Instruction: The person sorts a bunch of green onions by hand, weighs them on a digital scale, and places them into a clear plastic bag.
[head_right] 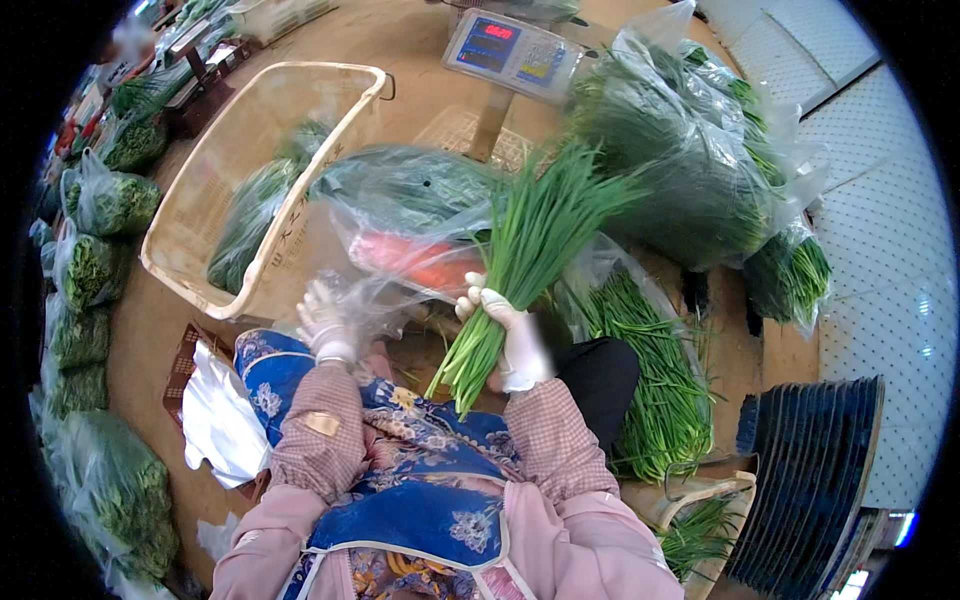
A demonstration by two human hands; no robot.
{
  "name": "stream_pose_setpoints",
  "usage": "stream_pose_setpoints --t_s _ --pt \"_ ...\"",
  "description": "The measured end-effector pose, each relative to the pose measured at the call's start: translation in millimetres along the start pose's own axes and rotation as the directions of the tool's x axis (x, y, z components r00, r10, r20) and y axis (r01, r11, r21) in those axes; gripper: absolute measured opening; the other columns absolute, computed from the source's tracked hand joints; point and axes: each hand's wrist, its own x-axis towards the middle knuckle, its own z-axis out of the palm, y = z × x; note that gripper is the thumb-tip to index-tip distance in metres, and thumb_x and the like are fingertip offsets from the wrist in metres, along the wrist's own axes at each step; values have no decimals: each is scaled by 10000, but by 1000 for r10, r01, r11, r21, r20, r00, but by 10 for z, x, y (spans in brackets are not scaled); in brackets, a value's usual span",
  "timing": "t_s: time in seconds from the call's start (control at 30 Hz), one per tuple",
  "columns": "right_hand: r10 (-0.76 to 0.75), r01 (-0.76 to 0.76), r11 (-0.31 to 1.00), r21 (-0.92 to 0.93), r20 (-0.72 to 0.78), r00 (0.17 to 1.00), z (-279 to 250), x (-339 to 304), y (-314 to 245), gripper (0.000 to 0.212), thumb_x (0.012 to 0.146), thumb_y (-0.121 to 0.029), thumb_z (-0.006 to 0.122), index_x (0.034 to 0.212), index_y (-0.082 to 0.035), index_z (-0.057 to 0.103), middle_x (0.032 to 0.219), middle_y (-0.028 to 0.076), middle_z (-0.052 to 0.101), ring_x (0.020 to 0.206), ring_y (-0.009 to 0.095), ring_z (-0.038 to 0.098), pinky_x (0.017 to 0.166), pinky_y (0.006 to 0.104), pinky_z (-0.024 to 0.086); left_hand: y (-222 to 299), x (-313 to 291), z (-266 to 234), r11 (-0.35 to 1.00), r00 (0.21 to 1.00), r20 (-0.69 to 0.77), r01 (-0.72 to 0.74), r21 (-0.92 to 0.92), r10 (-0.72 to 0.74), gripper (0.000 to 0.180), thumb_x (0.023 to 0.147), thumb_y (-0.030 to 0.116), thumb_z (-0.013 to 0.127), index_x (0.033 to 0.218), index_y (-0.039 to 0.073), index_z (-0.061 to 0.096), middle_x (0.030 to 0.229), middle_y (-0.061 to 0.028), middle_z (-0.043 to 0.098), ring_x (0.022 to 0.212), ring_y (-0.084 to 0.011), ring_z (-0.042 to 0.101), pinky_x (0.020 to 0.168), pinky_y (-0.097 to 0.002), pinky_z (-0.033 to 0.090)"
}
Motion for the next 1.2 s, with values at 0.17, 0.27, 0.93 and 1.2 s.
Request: stream_pose_setpoints --t_s 0.17,0.27,0.93,1.2 --pt "-39 30 967 -254 -29 999 12 82 -83 298 828 -38 551 1118 28 528 976 97 615 845 183 614 755 272 509 -270 498 66 865 986 -3 -147 -480 166 427 753 97 577 1173 120 505 993 -98 605 971 -266 551 843 -412 425" --pt "-77 51 948 -313 -72 994 -124 89 -100 312 807 -49 592 1104 28 535 1021 107 610 855 187 615 770 278 498 93 225 -194 539 943 -324 -313 -782 78 113 789 35 474 848 58 567 630 -68 557 522 -182 522 485 -291 411" --pt "9 526 -504 -685 605 796 612 1737 -224 590 650 -161 727 1194 -96 507 1065 156 595 984 289 578 832 358 461 262 154 -2364 -673 822 -310 114 -731 477 349 858 96 540 1188 4 471 982 -83 568 796 -107 584 636 -253 491" --pt "-6 261 -824 -503 468 884 57 2083 -668 802 655 -288 765 1294 10 381 1267 205 458 1153 274 478 971 358 379 475 347 -2557 195 901 -243 -327 -925 358 322 797 99 614 1099 10 545 841 -67 618 723 -120 574 637 -238 459"
